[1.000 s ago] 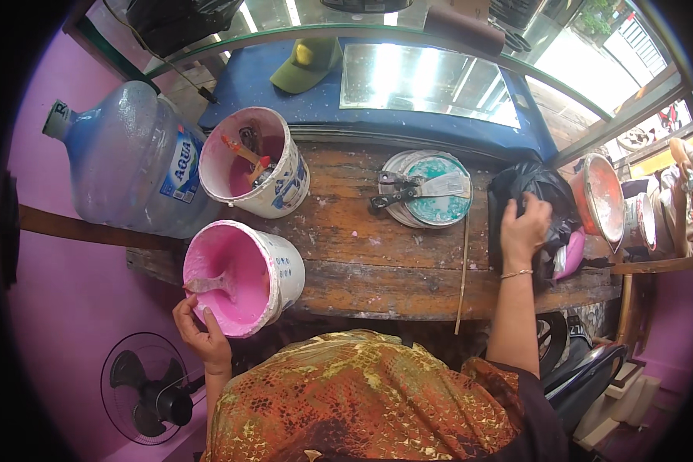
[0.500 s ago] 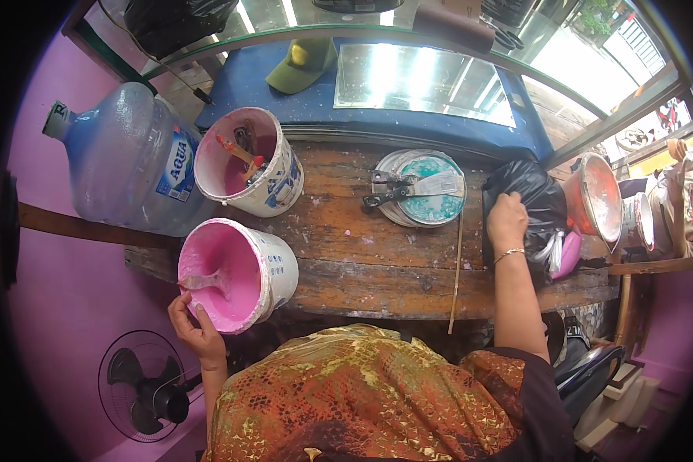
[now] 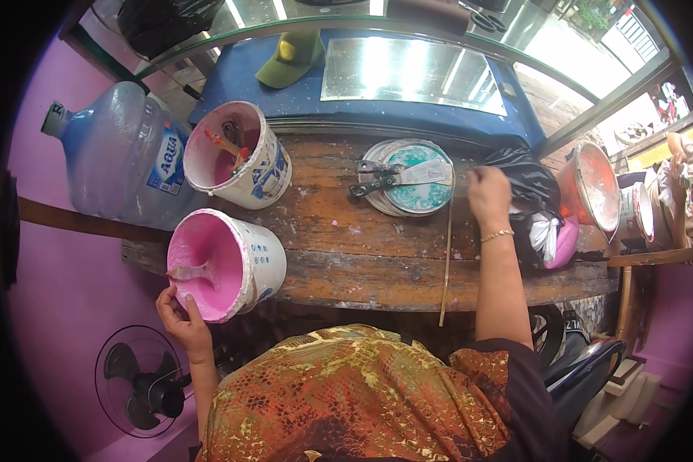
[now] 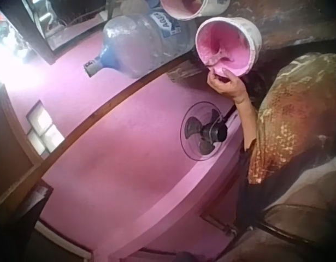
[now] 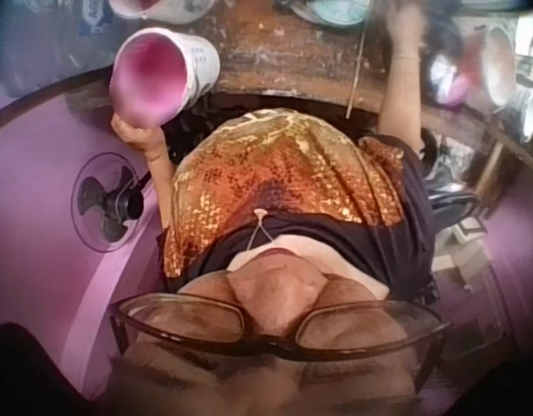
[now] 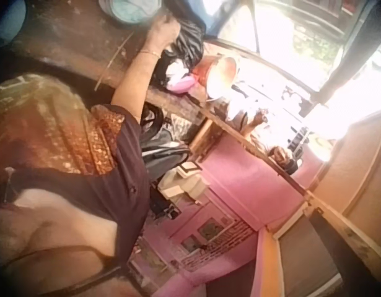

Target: The person prepares a small bag of pink paint by mixing it in a bucket, pouring it into a plastic bag, and then using a pair of scissors to cut and seal the bag.

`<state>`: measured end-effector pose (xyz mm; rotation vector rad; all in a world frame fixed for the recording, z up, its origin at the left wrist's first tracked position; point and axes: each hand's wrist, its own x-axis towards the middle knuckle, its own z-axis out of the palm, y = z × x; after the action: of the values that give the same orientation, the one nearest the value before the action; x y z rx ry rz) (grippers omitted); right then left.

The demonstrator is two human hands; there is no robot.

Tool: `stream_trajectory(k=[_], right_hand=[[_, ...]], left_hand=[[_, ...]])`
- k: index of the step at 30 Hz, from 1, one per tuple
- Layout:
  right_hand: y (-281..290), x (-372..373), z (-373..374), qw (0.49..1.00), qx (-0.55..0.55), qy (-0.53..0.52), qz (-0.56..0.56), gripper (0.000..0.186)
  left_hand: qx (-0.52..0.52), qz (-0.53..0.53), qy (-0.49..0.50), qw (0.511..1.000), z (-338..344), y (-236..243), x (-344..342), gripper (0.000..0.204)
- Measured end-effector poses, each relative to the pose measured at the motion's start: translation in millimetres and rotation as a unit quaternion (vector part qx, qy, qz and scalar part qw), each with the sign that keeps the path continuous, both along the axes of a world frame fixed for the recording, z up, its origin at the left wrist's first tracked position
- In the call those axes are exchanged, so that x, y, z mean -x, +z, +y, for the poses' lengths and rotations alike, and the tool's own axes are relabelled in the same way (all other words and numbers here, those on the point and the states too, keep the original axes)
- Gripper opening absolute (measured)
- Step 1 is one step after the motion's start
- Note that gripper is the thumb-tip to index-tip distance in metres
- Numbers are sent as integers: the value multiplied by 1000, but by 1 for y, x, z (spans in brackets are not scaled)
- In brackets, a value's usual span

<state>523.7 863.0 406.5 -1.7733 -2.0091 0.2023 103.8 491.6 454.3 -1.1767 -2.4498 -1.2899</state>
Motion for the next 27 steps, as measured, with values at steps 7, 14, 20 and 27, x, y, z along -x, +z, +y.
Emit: stream_trajectory(k=[7, 14, 20, 27], right_hand=[[-32, -128, -19, 903, -7, -430, 12, 65], [-59, -48, -24, 916, 113, -368, -112, 66], [-27, -86, -34, 962, 174, -210, -25, 55], [-59, -217, -85, 839, -137, -520, -81, 49]], left_hand=[[-88, -194, -23, 977, -19, -8, -11, 48], [-78, -207, -83, 972, -23, -9, -22, 54], [-61, -178, -98, 977, -20, -5, -16, 54], [-51, -204, -92, 973, -20, -2, -17, 54]])
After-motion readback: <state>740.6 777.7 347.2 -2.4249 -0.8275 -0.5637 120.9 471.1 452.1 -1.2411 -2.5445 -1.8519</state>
